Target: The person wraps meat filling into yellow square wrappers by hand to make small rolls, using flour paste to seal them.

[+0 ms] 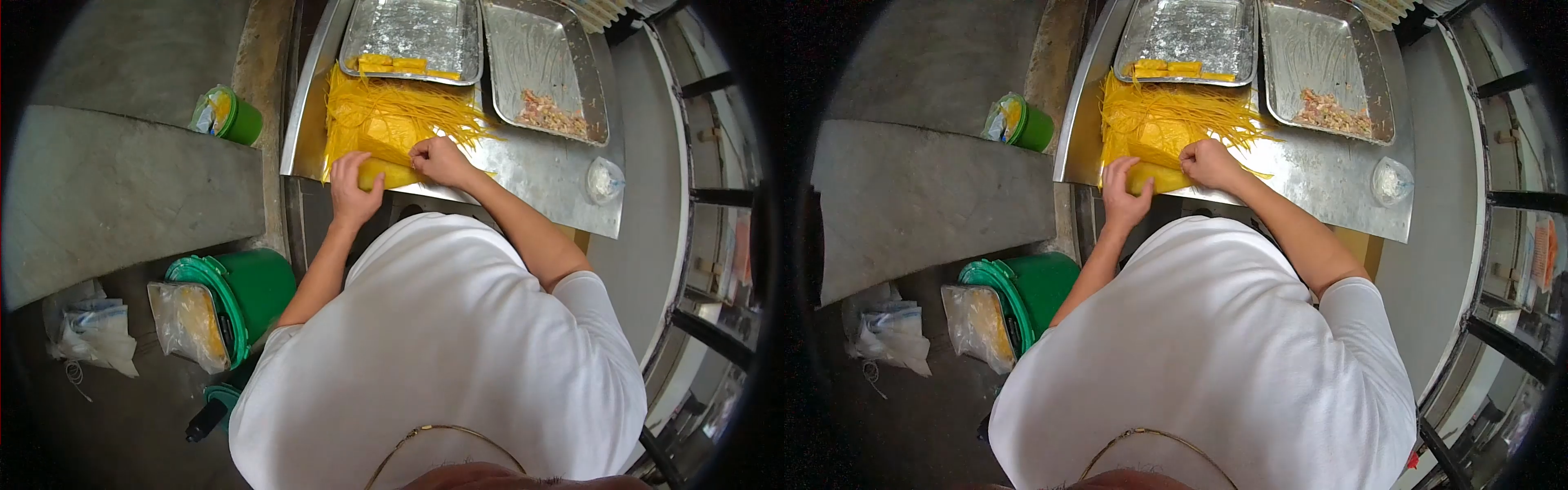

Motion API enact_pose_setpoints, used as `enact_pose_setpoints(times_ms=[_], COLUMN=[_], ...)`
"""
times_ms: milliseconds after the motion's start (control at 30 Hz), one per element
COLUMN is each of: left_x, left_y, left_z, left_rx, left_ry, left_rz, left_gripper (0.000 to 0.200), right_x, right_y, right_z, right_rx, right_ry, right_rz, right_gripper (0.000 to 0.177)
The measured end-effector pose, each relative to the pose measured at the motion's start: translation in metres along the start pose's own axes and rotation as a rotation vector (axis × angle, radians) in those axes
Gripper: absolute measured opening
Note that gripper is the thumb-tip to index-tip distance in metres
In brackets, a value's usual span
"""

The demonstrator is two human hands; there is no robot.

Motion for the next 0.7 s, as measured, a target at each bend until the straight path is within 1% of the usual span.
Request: enact_pose_setpoints(times_ms=[67, 100, 133, 167, 200, 267, 300, 367, 400, 467, 533, 600, 633, 700], left_x=[-0.001, -0.006, -0.014, -0.023, -0.021, -0.012, -0.015, -0.014, -0.010, 0.002, 0.002, 0.003, 0.006, 0.006], left_y=[0.000, 0.001, 0.007, 0.013, 0.011, 0.011, 0.017, 0.038, 0.041, 0.050, 0.053, 0.053, 0.051, 0.055], left_z=[-0.012, -0.006, 0.004, 0.013, 0.007, -0.009, -0.009, -0.006, -0.009, -0.011, -0.007, -0.004, -0.004, 0.000], left_rx=[0.056, 0.060, 0.108, 0.154, 0.155, 0.171, 0.169, -0.026, -0.026, 0.066, 0.040, 0.014, 0.007, -0.007], left_ry=[0.072, 0.068, 0.033, -0.005, -0.013, 0.157, 0.148, 0.327, 0.323, 0.339, 0.317, 0.299, 0.287, 0.287], left_rz=[0.109, 0.103, 0.262, 0.423, 0.419, 0.385, 0.384, 0.470, 0.469, 0.537, 0.559, 0.592, 0.604, 0.618], left_gripper=[0.047, 0.047, 0.047, 0.047, 0.047, 0.042, 0.042, 0.041, 0.041, 0.041, 0.042, 0.043, 0.044, 0.046], right_x=[0.002, 0.004, 0.004, 0.005, 0.003, 0.007, 0.008, 0.018, 0.020, 0.023, 0.019, 0.003, -0.006, -0.029], right_y=[0.002, 0.001, -0.001, -0.004, -0.007, -0.017, -0.019, -0.025, -0.029, -0.046, -0.073, -0.105, -0.119, -0.146], right_z=[-0.002, -0.001, 0.002, 0.005, 0.010, 0.018, 0.020, 0.022, 0.028, 0.037, 0.057, 0.083, 0.094, 0.115], right_rx=[-0.022, -0.040, -0.045, -0.024, -0.003, 0.012, 0.033, 0.012, -0.003, -0.040, -0.040, -0.050, -0.047, -0.117], right_ry=[-0.025, -0.049, -0.053, -0.070, -0.084, -0.076, -0.059, -0.079, -0.095, -0.105, -0.196, -0.300, -0.292, -0.557], right_rz=[-0.011, -0.032, -0.029, -0.088, -0.144, -0.151, -0.156, -0.181, -0.214, -0.226, -0.340, -0.470, -0.474, -0.625], right_gripper=[0.020, 0.020, 0.020, 0.020, 0.020, 0.021, 0.022, 0.023, 0.023, 0.022, 0.022, 0.016, 0.016, 0.012])
Point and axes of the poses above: each hand's wrist, its own x-axis towards the middle knuckle, its own y-axis out of the palm, z = x × y, the point moved 2 cm from there along x, towards the middle knuckle, and after that the axes turned 13 degrees about y, right-handed, at the moved point
